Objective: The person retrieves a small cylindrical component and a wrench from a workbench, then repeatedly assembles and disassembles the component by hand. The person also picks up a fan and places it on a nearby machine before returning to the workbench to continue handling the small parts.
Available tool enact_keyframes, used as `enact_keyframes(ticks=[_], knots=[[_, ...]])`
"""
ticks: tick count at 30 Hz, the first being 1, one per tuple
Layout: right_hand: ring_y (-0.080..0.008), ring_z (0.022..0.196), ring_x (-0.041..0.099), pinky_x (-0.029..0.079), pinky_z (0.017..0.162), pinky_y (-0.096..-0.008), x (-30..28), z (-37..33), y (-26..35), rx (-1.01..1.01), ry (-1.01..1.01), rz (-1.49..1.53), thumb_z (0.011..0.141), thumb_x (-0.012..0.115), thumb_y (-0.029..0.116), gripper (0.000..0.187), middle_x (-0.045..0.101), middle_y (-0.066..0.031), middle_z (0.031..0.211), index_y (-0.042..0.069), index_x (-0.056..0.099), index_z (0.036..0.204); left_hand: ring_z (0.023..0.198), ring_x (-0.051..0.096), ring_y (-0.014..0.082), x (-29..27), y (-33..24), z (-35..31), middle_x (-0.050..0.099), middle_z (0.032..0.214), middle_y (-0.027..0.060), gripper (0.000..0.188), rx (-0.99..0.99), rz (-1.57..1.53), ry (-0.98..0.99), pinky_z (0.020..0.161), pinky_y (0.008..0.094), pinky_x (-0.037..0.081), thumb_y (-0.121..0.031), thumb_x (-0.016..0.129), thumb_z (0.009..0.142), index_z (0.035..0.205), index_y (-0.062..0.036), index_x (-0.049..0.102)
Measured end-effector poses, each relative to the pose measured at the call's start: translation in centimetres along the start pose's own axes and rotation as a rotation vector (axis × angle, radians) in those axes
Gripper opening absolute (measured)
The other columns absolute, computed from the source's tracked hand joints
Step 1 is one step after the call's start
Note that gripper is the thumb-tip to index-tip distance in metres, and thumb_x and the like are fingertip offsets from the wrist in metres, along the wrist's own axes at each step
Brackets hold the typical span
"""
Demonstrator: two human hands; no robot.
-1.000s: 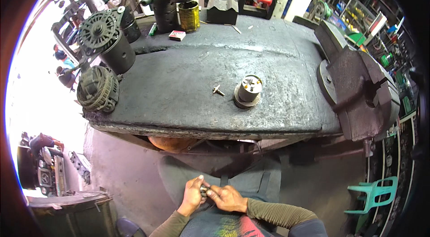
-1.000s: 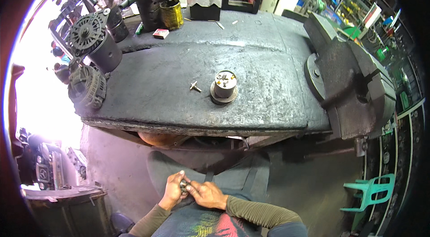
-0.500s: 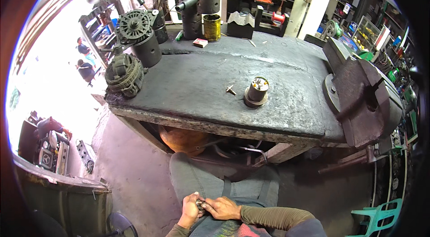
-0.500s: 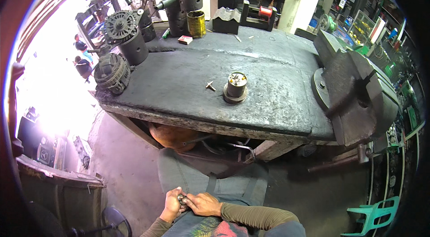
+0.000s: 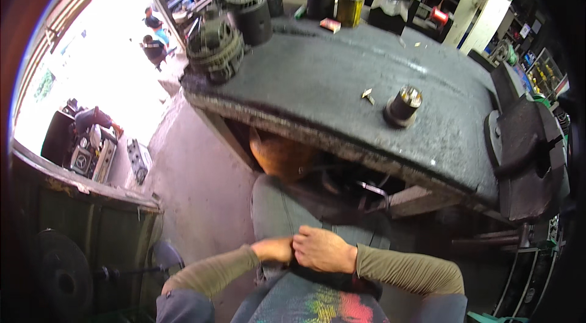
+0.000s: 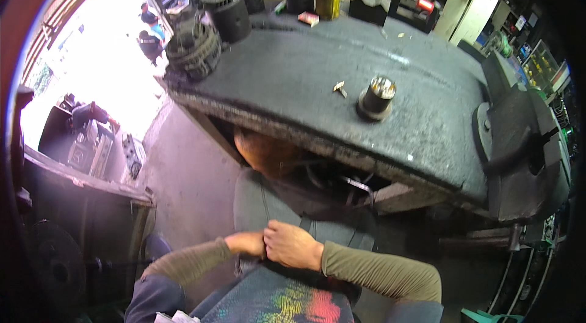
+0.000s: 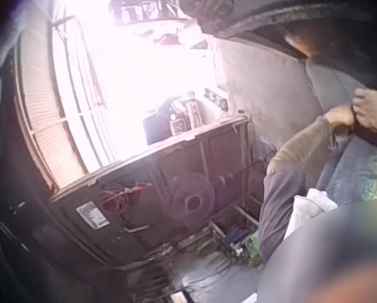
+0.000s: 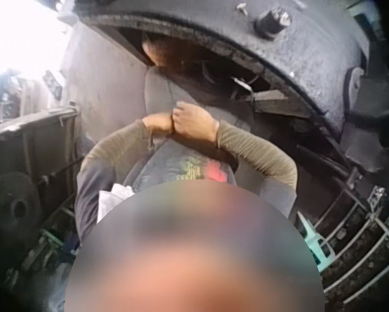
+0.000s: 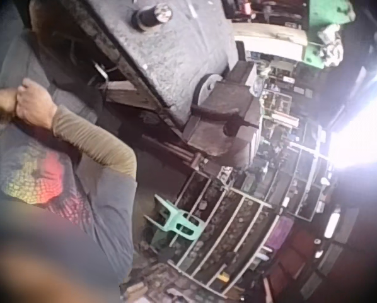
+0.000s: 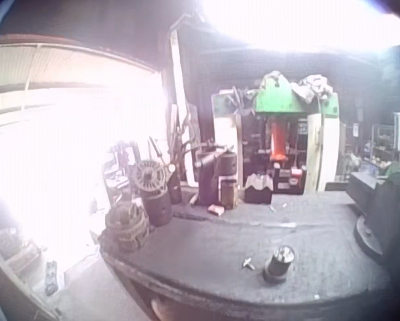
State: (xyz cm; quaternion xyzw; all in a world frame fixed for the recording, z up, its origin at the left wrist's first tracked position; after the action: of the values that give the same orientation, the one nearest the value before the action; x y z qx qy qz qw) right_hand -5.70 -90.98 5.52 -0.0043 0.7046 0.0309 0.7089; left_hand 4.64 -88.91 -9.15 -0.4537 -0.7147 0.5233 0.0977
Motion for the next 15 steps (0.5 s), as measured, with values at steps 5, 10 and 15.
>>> enact_keyframes(ticks=[5, 10, 15], knots=[[-0.0144, 0.096, 0.058, 0.04, 0.085, -0.0328, -3.4, -0.7, -2.5, 0.268, 0.041, -0.105, 0.083, 0.061, 0.025, 0.017, 0.066, 0.0047, 0.081, 0.02, 0.076, 0.075, 0.079, 0.067, 0.0225, -6.2, -2.9, -0.3, 0.07, 0.094, 0.0119, 0.019, -0.158, -0.175, -0.399, 0.069, 0.0371, 0.054, -0.015, 0.062, 0.095, 0.108, -0.0024, 0.061], [-0.0188, 0.089, 0.055, 0.041, 0.082, -0.0342, -5.7, -4.6, -6.9, 0.494, -0.184, 0.087, 0.073, 0.073, 0.021, 0.011, 0.056, 0.0006, 0.084, 0.014, 0.066, 0.078, 0.066, 0.052, 0.0044, -8.9, -8.8, -2.0, 0.056, 0.085, 0.0004, 0.03, -0.072, -0.819, -0.507, 0.053, 0.0212, 0.048, -0.029, 0.061, 0.105, 0.118, -0.0055, 0.049], [-0.0202, 0.083, 0.053, 0.039, 0.076, -0.0361, -4.9, -7.1, -6.5, 0.618, -0.334, 0.297, 0.084, 0.076, 0.025, 0.014, 0.055, -0.0014, 0.082, 0.012, 0.073, 0.09, 0.061, 0.056, 0.0068, -10.8, -10.2, -2.9, 0.06, 0.082, 0.0024, 0.027, -0.053, -0.739, -0.689, 0.048, 0.0213, 0.047, -0.028, 0.062, 0.105, 0.109, -0.0024, 0.054]])
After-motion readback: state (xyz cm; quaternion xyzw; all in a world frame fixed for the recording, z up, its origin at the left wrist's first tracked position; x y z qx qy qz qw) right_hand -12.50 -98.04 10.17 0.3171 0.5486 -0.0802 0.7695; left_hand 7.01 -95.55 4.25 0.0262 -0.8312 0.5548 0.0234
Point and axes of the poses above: each hand's wrist, its own z-axis towards the middle knuckle, its own x-axis out of the palm, y = z × x, the point moved 6 cm from there along z, towards the middle knuckle
